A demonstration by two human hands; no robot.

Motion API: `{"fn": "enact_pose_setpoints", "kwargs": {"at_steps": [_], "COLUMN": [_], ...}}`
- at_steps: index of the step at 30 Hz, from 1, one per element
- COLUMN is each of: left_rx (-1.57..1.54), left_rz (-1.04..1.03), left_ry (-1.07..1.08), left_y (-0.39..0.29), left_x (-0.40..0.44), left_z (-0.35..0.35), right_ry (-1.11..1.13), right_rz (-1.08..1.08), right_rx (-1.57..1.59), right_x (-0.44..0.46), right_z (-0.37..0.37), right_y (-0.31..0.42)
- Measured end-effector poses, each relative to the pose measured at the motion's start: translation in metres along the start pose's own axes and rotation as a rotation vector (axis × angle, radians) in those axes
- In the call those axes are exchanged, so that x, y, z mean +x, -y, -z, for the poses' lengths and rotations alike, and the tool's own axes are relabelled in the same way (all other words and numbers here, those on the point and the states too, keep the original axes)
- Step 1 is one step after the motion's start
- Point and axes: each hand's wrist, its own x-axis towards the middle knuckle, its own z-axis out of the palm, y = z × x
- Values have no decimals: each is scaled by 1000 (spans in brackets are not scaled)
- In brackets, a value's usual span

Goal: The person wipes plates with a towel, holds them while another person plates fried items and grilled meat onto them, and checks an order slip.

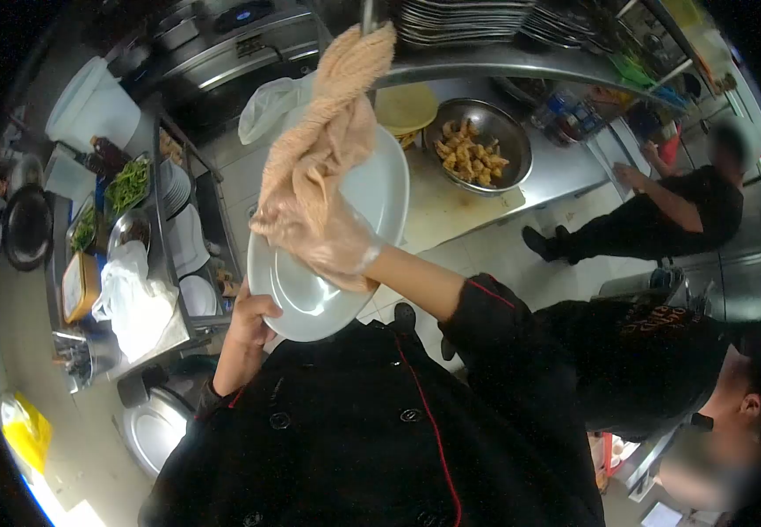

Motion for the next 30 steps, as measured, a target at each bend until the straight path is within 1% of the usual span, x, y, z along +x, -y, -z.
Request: {"fn": "enact_pose_setpoints", "kwargs": {"at_steps": [3, 4, 5, 7, 10, 11, 12, 14, 15, 17, 18, 19, 21, 24, 25, 27, 29, 30], "left_rx": [51, 62, 73, 34, 9, -15, -38, -24, -16, -48, -64, -59, -51, -55, -49, -9, 63, 101], "left_rz": [-7, -13, -18, -38, -50, -42, -33, -24, -22, -73, -98, -149, -248, -375, -417, -368, -311, -337], "left_ry": [-49, -85, -125, -124, -118, -135, -154, -223, -255, -259, -258, -265, -281, -202, -173, -204, -205, -221], "left_y": [-2, 0, 1, -4, -9, -11, -13, -14, -13, -8, -6, -6, -6, -8, -10, -15, -16, -11], "left_x": [-5, -9, -12, -17, -25, -29, -33, -40, -42, -41, -39, -36, -29, -15, -12, -11, -15, -17], "left_z": [2, 3, 5, 4, 12, 13, 13, 9, 7, 7, 7, 7, 7, 14, 12, 5, 4, 7], "right_ry": [-51, 20, -13, -80, -127, -126, -89, 129, 317, 801, 925, 973, 553, 225, 182, 88, -84, -78], "right_rz": [153, -133, -239, -443, -132, -89, -76, -169, -249, -404, -443, -479, -444, -202, -138, -7, 137, 69], "right_rx": [-562, -168, -102, 33, -795, -910, -958, -978, -998, -1013, -943, -839, -419, -309, -295, -272, -389, -435], "right_x": [10, -1, 3, 6, 2, 0, -1, 0, 3, 10, 15, 18, 16, 10, 16, 35, 45, 48], "right_z": [7, -5, 1, 17, 25, 26, 25, 16, 9, 0, 0, 3, 12, -27, -30, -31, -45, -46], "right_y": [-37, -67, -78, -92, -70, -65, -61, -53, -46, -20, -4, 14, 49, 61, 59, 44, -1, -19]}}
